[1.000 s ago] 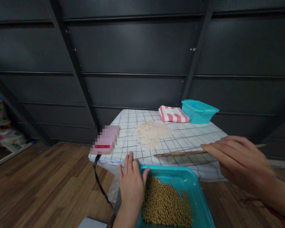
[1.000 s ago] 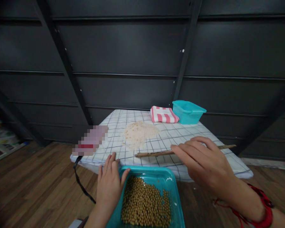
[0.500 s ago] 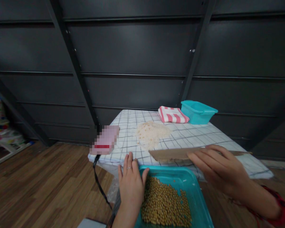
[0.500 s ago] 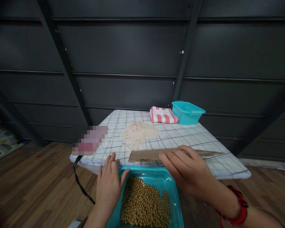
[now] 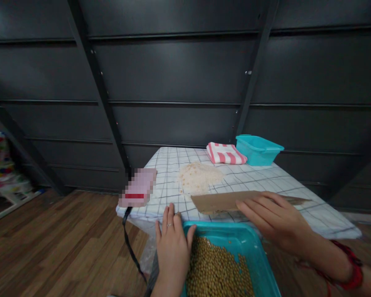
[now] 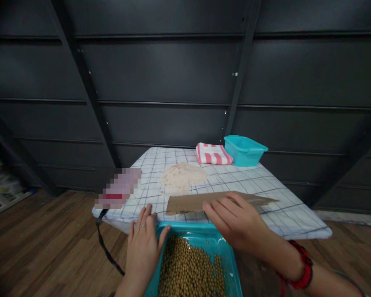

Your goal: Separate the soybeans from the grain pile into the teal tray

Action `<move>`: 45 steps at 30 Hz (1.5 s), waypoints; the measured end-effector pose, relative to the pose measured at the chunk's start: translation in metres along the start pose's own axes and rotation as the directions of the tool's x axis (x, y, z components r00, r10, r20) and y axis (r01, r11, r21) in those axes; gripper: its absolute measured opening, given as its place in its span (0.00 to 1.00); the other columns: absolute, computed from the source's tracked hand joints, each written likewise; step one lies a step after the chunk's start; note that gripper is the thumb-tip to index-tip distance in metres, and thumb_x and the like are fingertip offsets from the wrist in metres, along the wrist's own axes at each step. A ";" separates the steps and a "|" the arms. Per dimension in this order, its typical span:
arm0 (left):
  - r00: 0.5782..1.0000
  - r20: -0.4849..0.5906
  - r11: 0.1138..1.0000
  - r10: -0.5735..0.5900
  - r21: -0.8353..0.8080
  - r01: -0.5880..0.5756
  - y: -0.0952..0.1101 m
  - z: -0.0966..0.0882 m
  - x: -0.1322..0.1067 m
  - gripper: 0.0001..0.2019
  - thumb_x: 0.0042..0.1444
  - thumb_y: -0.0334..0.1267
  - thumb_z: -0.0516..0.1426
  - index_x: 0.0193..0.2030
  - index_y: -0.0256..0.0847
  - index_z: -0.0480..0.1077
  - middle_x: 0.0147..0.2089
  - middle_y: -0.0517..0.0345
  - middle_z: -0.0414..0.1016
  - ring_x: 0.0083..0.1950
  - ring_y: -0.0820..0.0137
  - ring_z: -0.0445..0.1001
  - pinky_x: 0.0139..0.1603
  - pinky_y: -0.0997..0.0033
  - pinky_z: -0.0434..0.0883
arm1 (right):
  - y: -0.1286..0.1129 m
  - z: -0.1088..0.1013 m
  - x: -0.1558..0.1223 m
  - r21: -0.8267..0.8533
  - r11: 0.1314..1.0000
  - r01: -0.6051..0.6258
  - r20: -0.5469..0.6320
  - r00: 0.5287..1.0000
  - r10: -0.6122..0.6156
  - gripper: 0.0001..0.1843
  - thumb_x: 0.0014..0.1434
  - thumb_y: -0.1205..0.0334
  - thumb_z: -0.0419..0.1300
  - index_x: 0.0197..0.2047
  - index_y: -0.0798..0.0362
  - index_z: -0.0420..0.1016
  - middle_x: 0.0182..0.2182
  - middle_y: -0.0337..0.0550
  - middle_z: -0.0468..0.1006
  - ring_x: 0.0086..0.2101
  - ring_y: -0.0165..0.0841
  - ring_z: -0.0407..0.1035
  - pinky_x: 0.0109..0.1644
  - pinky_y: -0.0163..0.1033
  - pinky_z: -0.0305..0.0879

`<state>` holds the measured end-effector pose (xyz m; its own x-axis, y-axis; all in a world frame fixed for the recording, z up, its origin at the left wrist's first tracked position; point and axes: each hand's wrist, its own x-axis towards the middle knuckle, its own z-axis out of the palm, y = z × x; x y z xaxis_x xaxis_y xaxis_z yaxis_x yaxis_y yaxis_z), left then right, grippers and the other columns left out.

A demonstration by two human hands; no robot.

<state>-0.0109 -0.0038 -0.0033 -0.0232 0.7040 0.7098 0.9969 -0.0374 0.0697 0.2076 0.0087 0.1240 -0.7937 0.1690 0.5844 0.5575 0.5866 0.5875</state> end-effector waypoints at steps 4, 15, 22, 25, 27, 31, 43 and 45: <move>0.999 -0.026 1.000 0.018 0.016 -0.018 -0.001 0.000 0.001 0.20 0.57 0.49 0.44 0.41 0.34 0.65 0.53 0.38 0.68 0.54 0.54 0.65 0.45 0.49 0.68 | 0.013 0.024 0.007 -0.048 0.998 0.049 -0.045 0.998 -0.051 0.12 0.55 0.76 0.48 0.35 0.60 0.71 0.26 0.45 0.74 0.28 0.31 0.64 0.35 0.38 0.60; 0.998 -0.050 0.998 0.027 0.053 -0.024 0.000 -0.002 0.001 0.19 0.57 0.49 0.42 0.41 0.36 0.64 0.52 0.40 0.69 0.54 0.55 0.66 0.45 0.50 0.68 | 0.049 0.045 0.011 -0.116 0.993 0.024 0.045 0.999 -0.019 0.14 0.57 0.75 0.45 0.36 0.59 0.71 0.27 0.46 0.74 0.29 0.31 0.64 0.32 0.37 0.61; 0.998 -0.059 1.000 0.025 0.008 -0.025 0.000 -0.001 0.002 0.18 0.57 0.49 0.44 0.41 0.36 0.63 0.52 0.39 0.69 0.53 0.54 0.66 0.44 0.49 0.68 | 0.085 0.023 0.010 -0.112 0.992 -0.066 -0.020 0.998 0.064 0.18 0.52 0.80 0.43 0.38 0.58 0.69 0.28 0.46 0.73 0.31 0.32 0.65 0.33 0.37 0.61; 0.999 -0.049 1.000 0.020 -0.017 -0.021 0.000 0.000 0.002 0.18 0.56 0.48 0.45 0.41 0.36 0.63 0.52 0.39 0.68 0.54 0.54 0.66 0.45 0.49 0.68 | 0.104 0.037 0.015 -0.068 0.981 -0.181 -0.046 0.983 0.178 0.18 0.49 0.79 0.46 0.40 0.58 0.69 0.30 0.47 0.72 0.33 0.35 0.64 0.36 0.40 0.61; 0.999 -0.032 0.999 0.009 -0.033 -0.010 0.001 0.000 0.002 0.18 0.56 0.49 0.45 0.42 0.36 0.63 0.53 0.39 0.68 0.55 0.55 0.65 0.45 0.49 0.68 | 0.111 0.055 0.019 0.025 0.969 -0.244 -0.102 0.964 0.245 0.19 0.48 0.78 0.46 0.41 0.58 0.69 0.31 0.48 0.72 0.33 0.36 0.64 0.37 0.42 0.61; 1.000 -0.011 1.000 0.008 -0.027 -0.008 0.003 0.000 0.003 0.18 0.56 0.49 0.45 0.41 0.37 0.64 0.53 0.39 0.67 0.55 0.55 0.64 0.46 0.49 0.67 | 0.110 0.092 0.027 0.145 0.961 -0.238 -0.166 0.951 0.260 0.21 0.47 0.79 0.46 0.42 0.58 0.69 0.30 0.47 0.72 0.33 0.35 0.63 0.37 0.42 0.61; 0.999 -0.033 0.999 0.043 0.022 -0.042 0.012 -0.002 0.004 0.18 0.57 0.49 0.43 0.42 0.36 0.63 0.52 0.39 0.69 0.54 0.54 0.66 0.44 0.50 0.69 | 0.096 0.090 0.014 0.254 0.959 -0.125 -0.215 0.960 0.182 0.21 0.50 0.77 0.46 0.43 0.52 0.70 0.30 0.42 0.72 0.33 0.33 0.63 0.43 0.43 0.56; 0.998 -0.040 0.998 0.054 0.024 -0.053 0.014 -0.003 0.006 0.18 0.57 0.49 0.43 0.41 0.36 0.62 0.51 0.39 0.69 0.53 0.54 0.66 0.43 0.50 0.69 | 0.096 0.087 0.012 0.261 0.958 -0.122 -0.225 0.957 0.183 0.22 0.50 0.77 0.46 0.44 0.50 0.69 0.29 0.41 0.72 0.33 0.33 0.63 0.43 0.43 0.56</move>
<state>0.0023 -0.0026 0.0038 0.0277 0.6718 0.7402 0.9982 -0.0580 0.0152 0.2301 0.1360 0.1387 -0.6033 0.0911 0.7923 0.5670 0.7476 0.3458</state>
